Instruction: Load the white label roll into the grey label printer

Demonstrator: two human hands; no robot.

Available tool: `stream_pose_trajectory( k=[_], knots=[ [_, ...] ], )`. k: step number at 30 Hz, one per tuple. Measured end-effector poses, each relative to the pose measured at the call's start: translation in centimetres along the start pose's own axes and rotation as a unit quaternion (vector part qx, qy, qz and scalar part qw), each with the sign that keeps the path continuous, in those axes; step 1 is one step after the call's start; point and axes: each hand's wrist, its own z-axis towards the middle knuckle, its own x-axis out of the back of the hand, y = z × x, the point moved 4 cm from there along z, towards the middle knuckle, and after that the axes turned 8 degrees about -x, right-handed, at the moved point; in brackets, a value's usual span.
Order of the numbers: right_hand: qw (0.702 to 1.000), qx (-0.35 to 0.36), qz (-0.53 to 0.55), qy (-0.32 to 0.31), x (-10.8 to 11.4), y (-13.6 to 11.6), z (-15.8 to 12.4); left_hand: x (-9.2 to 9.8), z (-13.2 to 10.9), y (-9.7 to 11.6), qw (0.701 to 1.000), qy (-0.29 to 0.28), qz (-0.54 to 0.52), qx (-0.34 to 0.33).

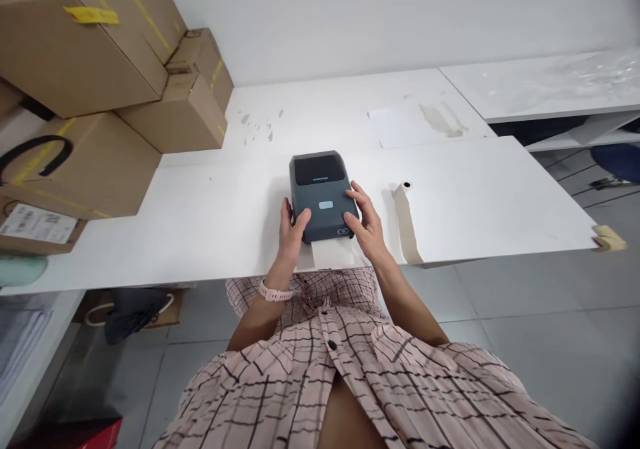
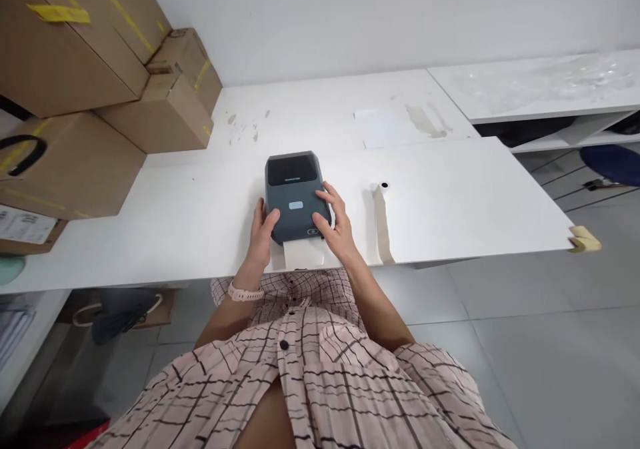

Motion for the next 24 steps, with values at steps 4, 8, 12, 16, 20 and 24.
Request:
stream_pose_trajectory(
  k=[4, 8, 12, 16, 20, 24],
  knots=[
    [0.994, -0.079, 0.077, -0.016, -0.5, 1.7, 0.0, -0.2, -0.4, -1.3, 0.999, -0.005, -0.033, 0.014],
    [0.989, -0.101, 0.103, -0.018, -0.9, 2.2, -0.4, 0.1, -0.2, -1.5, 1.0, -0.007, -0.015, -0.005],
    [0.991, -0.079, 0.104, -0.008, -0.9, 2.2, -0.4, 0.2, -0.2, -1.3, 0.999, -0.013, 0.009, -0.027],
    [0.996, -0.049, 0.077, -0.005, -0.7, 1.5, -0.2, 1.5, -3.5, -1.4, 0.988, 0.089, 0.11, -0.06],
    [0.999, 0.023, 0.001, 0.024, -0.5, -0.2, -0.4, 1.3, -7.1, -2.7, 0.993, 0.045, 0.093, 0.06],
    [0.989, 0.107, -0.094, 0.043, -0.5, -2.5, -0.6, -1.0, -7.8, -2.4, 0.973, -0.117, -0.026, 0.2]
  ],
)
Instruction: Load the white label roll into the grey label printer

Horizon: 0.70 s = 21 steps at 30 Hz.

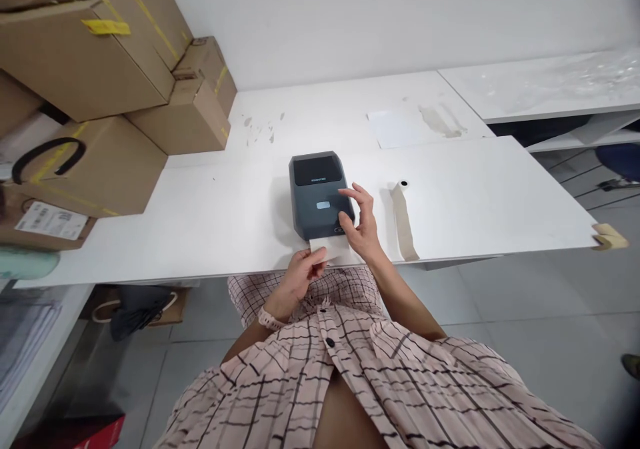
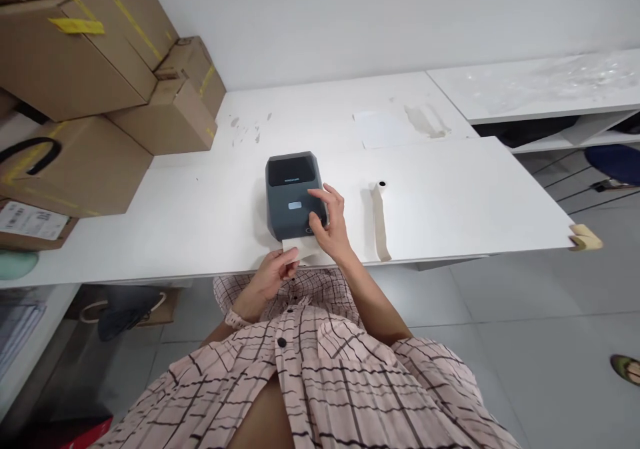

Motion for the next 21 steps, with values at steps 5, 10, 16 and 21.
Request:
stream_pose_trajectory(
  k=[5, 10, 16, 21],
  knots=[
    [0.993, 0.07, -0.098, -0.021, 0.1, -1.2, 0.5, 0.4, 0.3, 0.6, 0.999, 0.009, 0.032, -0.026],
    [0.967, 0.138, -0.194, -0.093, -0.9, -2.1, 0.7, 3.2, -0.1, -0.6, 0.988, 0.041, 0.133, -0.066],
    [0.967, 0.108, -0.187, -0.136, -1.5, -3.3, 0.9, 5.1, 1.3, 3.2, 0.926, 0.196, 0.162, -0.279],
    [0.994, -0.102, 0.041, 0.015, 1.0, 0.3, -0.3, 2.7, 2.9, 5.0, 0.947, 0.132, 0.114, -0.271]
  ],
)
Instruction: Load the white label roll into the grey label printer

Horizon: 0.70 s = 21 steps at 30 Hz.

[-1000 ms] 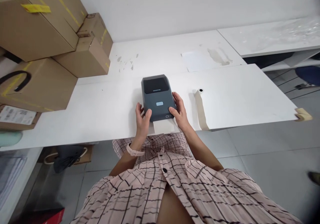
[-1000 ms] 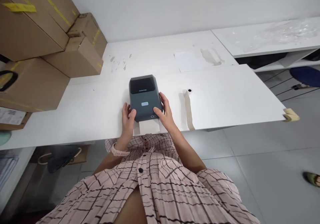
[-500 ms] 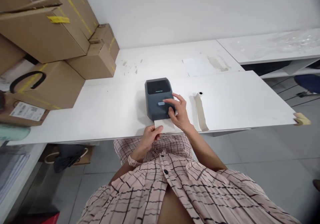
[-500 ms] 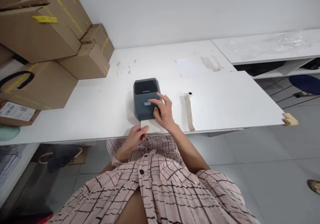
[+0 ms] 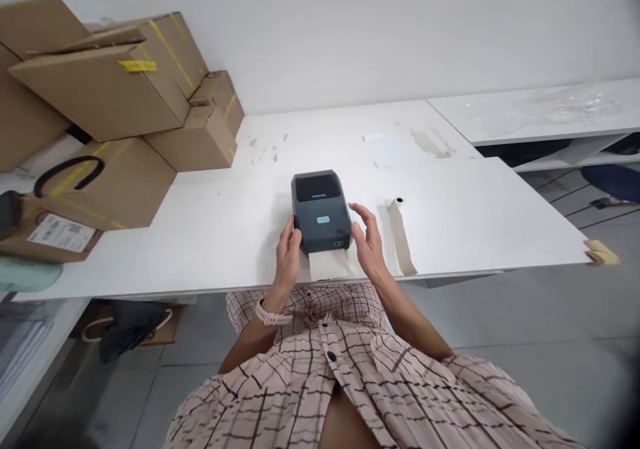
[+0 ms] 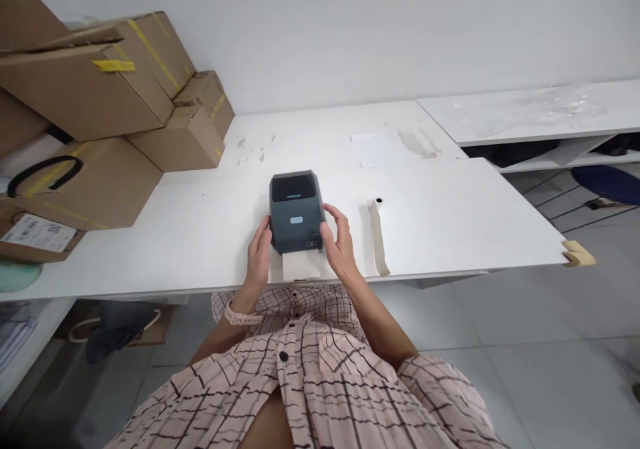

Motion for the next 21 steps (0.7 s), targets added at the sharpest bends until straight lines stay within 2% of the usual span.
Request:
stream_pose_trajectory(
  k=[2, 5, 10, 14, 18, 21],
  knots=[
    [0.995, -0.074, 0.062, 0.004, 0.2, 1.8, -0.4, -0.5, 0.0, -0.1, 1.0, -0.005, -0.006, 0.004],
    [0.99, -0.108, 0.086, -0.025, -0.5, 3.3, -0.7, -0.9, -0.4, -0.8, 1.0, 0.001, -0.018, -0.007],
    [0.989, -0.105, 0.1, -0.014, -1.2, 3.5, -0.8, -1.5, -0.7, -2.5, 0.999, 0.019, -0.036, -0.031],
    [0.989, -0.101, 0.111, -0.006, -1.3, 3.5, -0.9, -1.4, -0.6, -2.8, 0.998, 0.037, -0.022, -0.052],
    [0.987, -0.088, 0.132, 0.0, -1.3, 3.6, -0.6, -0.9, -0.4, -2.2, 0.997, 0.036, -0.005, -0.062],
    [0.99, -0.037, 0.136, -0.005, -0.9, 2.7, 0.9, -0.7, 0.6, -0.7, 0.996, 0.031, -0.011, -0.087]
  ],
)
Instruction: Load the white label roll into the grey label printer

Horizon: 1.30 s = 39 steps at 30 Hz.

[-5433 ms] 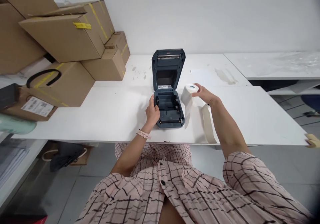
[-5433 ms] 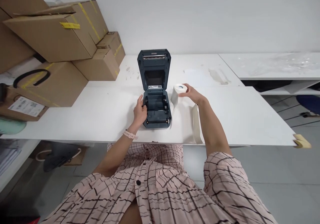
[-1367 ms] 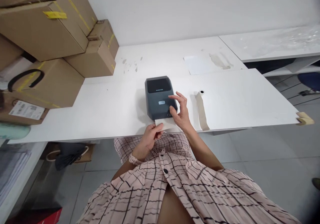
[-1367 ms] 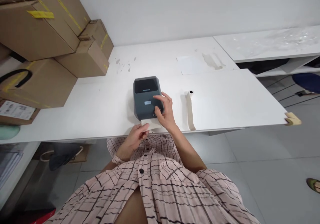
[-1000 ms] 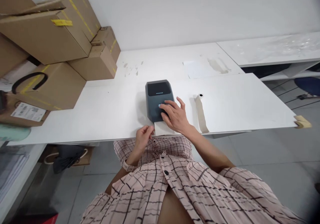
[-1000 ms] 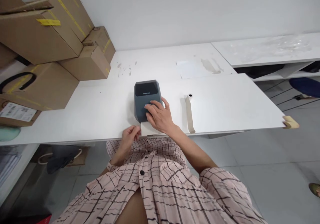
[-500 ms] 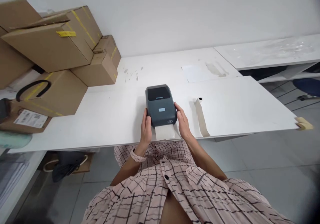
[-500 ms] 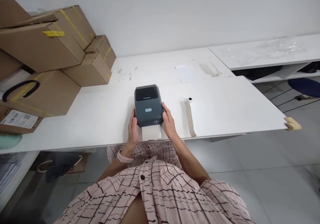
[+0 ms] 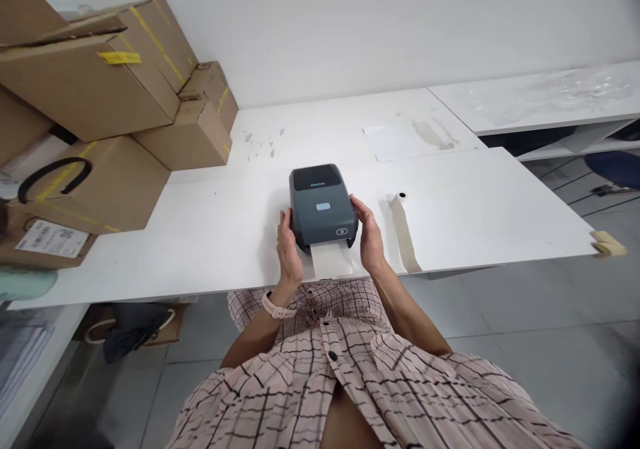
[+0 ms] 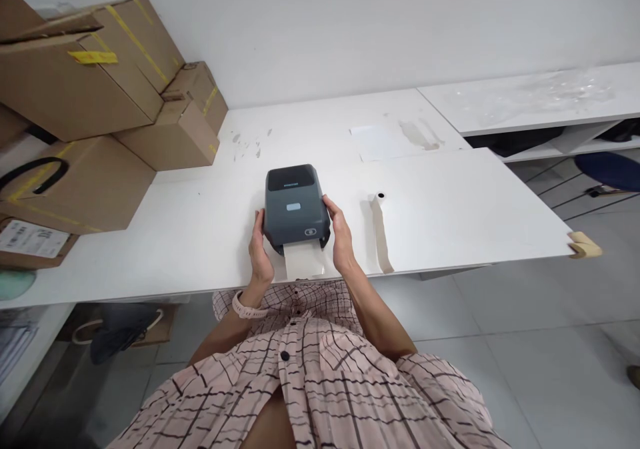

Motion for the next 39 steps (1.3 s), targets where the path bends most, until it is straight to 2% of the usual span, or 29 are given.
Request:
stream_pose_trajectory(
  k=[3, 6, 8, 11, 14, 18, 20, 22, 26, 27, 29, 31, 33, 36, 37, 39],
  knots=[
    [0.997, 0.067, -0.04, -0.028, -0.3, -2.2, 3.1, 0.1, 3.0, 1.9, 0.998, 0.003, -0.038, -0.04],
    [0.987, 0.114, -0.104, -0.04, -1.1, -4.4, 7.7, 0.1, 7.4, 3.5, 0.997, -0.004, -0.04, -0.07],
    [0.982, 0.127, -0.136, -0.033, -1.8, -5.4, 11.0, -0.1, 10.5, 3.9, 0.996, -0.017, -0.046, -0.07],
    [0.977, 0.134, -0.167, -0.024, -3.0, -6.0, 15.5, -0.5, 13.9, 3.1, 0.996, -0.038, -0.06, -0.048],
    [0.967, 0.151, -0.204, -0.029, -4.0, -5.9, 19.0, -0.8, 14.6, 0.9, 0.996, -0.07, -0.049, -0.017],
    [0.959, 0.17, -0.218, -0.056, -4.7, -5.5, 22.0, -0.8, 12.1, -2.5, 0.992, -0.111, 0.007, 0.055],
    [0.96, 0.166, -0.215, -0.071, -4.6, -5.8, 22.2, -0.5, 10.6, -3.6, 0.989, -0.121, 0.04, 0.079],
    [0.956, 0.178, -0.223, -0.066, -4.1, -6.7, 21.3, -0.1, 9.5, -4.0, 0.986, -0.116, 0.076, 0.087],
    [0.931, 0.249, -0.266, -0.027, -2.6, -9.1, 16.7, 0.5, 9.1, -3.5, 0.977, -0.1, 0.164, 0.095],
    [0.923, 0.256, -0.283, -0.045, -2.6, -9.3, 15.5, 0.5, 9.3, -3.1, 0.969, -0.105, 0.199, 0.096],
    [0.9, 0.241, -0.337, -0.138, -3.2, -8.7, 13.6, 0.3, 9.6, -2.4, 0.941, -0.14, 0.29, 0.102],
    [0.85, 0.198, -0.415, -0.257, -4.6, -7.2, 12.4, 0.0, 9.8, -1.8, 0.901, -0.189, 0.375, 0.11],
    [0.781, 0.148, -0.501, -0.342, -6.3, -5.5, 12.0, -0.3, 9.9, -1.4, 0.869, -0.222, 0.426, 0.116],
    [0.69, 0.065, -0.603, -0.396, -8.4, -3.5, 12.4, -0.5, 10.0, -1.2, 0.851, -0.24, 0.454, 0.113],
    [0.67, 0.042, -0.619, -0.407, -8.9, -3.0, 12.6, -0.6, 10.0, -1.2, 0.846, -0.246, 0.46, 0.111],
    [0.655, 0.016, -0.627, -0.421, -9.6, -2.6, 12.9, -0.6, 10.1, -1.2, 0.837, -0.257, 0.472, 0.106]
  ],
)
